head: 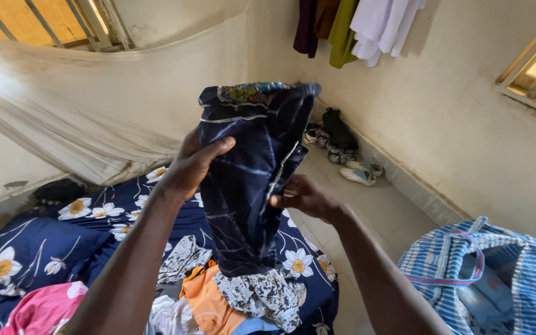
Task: The person folds various pieces of clothing, including shorts and shirts, and places them into a black handbag. The person repeatedly picks up items from a bed, folds them by hand, and puts them into the bag.
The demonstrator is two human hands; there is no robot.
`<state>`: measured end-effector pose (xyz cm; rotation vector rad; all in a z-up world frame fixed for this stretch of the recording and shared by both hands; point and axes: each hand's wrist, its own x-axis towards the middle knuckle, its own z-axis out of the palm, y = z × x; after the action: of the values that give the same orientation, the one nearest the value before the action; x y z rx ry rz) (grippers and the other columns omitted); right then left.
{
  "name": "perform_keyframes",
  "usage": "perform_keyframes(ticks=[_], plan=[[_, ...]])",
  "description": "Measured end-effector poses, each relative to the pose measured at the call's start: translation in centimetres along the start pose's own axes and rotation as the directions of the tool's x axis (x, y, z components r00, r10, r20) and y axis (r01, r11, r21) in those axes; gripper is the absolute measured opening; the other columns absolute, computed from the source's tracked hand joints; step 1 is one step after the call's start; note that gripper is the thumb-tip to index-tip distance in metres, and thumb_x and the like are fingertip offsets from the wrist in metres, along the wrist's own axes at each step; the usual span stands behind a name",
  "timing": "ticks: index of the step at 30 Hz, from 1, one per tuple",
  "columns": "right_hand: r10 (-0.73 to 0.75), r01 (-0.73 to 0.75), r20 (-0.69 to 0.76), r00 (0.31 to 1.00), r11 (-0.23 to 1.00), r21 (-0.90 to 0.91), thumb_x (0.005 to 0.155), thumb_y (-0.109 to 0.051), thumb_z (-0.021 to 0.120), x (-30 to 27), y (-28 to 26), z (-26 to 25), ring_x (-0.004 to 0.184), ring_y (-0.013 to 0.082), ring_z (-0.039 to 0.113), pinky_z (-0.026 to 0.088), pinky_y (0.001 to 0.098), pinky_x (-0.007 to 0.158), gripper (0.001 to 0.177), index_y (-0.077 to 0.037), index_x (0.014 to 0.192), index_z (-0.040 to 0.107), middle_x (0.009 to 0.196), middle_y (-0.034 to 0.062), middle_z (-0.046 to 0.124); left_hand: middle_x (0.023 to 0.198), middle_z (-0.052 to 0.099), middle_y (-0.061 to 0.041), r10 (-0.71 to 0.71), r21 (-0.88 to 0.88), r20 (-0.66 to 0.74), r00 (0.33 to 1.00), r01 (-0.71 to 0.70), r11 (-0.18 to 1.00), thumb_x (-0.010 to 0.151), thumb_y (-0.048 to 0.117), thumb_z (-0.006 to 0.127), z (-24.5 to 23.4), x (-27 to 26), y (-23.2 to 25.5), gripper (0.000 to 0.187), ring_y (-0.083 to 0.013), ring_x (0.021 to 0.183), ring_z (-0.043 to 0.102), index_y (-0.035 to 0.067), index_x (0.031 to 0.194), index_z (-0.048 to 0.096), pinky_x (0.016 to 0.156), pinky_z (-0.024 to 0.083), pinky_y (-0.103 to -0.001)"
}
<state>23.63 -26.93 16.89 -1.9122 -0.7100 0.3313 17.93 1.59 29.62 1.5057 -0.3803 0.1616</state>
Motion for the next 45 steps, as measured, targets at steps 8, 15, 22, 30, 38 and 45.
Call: perform_keyframes(ticks=[8, 15, 22, 30, 38, 45], plan=[[0.017, 0.020, -0.085, 0.996, 0.911, 0.412, 0.102, -0.033, 0.054, 0.6, -3.4, -0.5, 0.075, 0.0077, 0.063, 0.057, 0.0281, 0.071, 0.033, -0.005, 0.112, 0.067, 0.087, -0.0004, 0.070, 0.111, 0.074, 0.006, -0.087, 0.118, -0.032, 0.996, 0.090, 0.989, 0.092, 0.021, 0.074, -4.3, -1.9, 2.9, 0.030, -0.0059, 0.107, 0.064, 0.010, 0.120, 0.073, 0.099, 0.048, -0.028], [-0.139, 0.255, -0.331, 0.933, 0.906, 0.337, 0.102, -0.013, 0.058, 4.8, 0.7, 1.1, 0.100, 0.0109, 0.060, 0.052, 0.0304, 0.085, 0.031, 0.001, 0.129, 0.064, 0.111, 0.0014, 0.068, 0.102, 0.067, 0.009, -0.008, 0.066, 0.143, 0.990, -0.001, 0.998, 0.100, 0.025, 0.070, -0.8, -2.5, 4.0, 0.022, -0.0017, 0.098, 0.057, 0.008, 0.114, 0.073, 0.091, 0.047, -0.023], [-0.002, 0.117, -0.191, 0.982, 0.799, 0.590, 0.118, -0.040, 0.063, 5.1, 5.0, -0.8, 0.072, 0.0377, 0.045, 0.035, 0.0470, 0.058, 0.053, 0.013, 0.114, 0.059, 0.090, 0.0250, 0.052, 0.102, 0.062, 0.009, -0.026, 0.123, 0.038, 0.999, 0.021, 0.992, 0.101, 0.037, 0.071, 0.7, -2.2, 6.2, 0.032, -0.0032, 0.098, 0.050, 0.008, 0.115, 0.073, 0.088, 0.041, -0.024], [-0.138, 0.158, -0.080, 0.987, 0.910, 0.384, 0.094, -0.014, 0.070, 3.9, 6.1, 2.3, 0.096, 0.0224, 0.066, 0.059, 0.0372, 0.080, 0.030, 0.000, 0.121, 0.066, 0.109, 0.0126, 0.068, 0.118, 0.068, 0.005, -0.213, 0.017, 0.020, 0.977, 0.213, 0.977, 0.095, 0.043, 0.070, 1.6, -2.3, 4.6, 0.046, -0.0086, 0.117, 0.054, 0.010, 0.126, 0.069, 0.104, 0.038, -0.033], [0.137, 0.154, -0.207, 0.969, 0.322, 0.934, 0.101, -0.015, 0.060, 2.6, 3.1, 4.0, 0.089, 0.0199, 0.064, 0.057, 0.0362, 0.074, 0.030, -0.010, 0.130, 0.059, 0.106, 0.0078, 0.068, 0.126, 0.064, 0.006, -0.271, 0.054, -0.004, 0.963, 0.270, 0.961, 0.094, 0.042, 0.068, 2.0, -2.8, 3.3, 0.050, -0.0068, 0.123, 0.049, 0.010, 0.132, 0.067, 0.110, 0.031, -0.031], [0.085, 0.173, -0.205, 0.975, 0.286, 0.942, 0.099, -0.017, 0.062, 1.6, 6.7, 3.9, 0.093, 0.0190, 0.065, 0.057, 0.0351, 0.077, 0.034, -0.009, 0.132, 0.058, 0.111, 0.0075, 0.067, 0.124, 0.064, 0.001, -0.290, 0.136, 0.172, 0.941, 0.269, 0.953, 0.102, 0.043, 0.064, 4.8, -2.5, 2.6, 0.051, -0.0113, 0.117, 0.051, 0.004, 0.134, 0.066, 0.107, 0.039, -0.033]])
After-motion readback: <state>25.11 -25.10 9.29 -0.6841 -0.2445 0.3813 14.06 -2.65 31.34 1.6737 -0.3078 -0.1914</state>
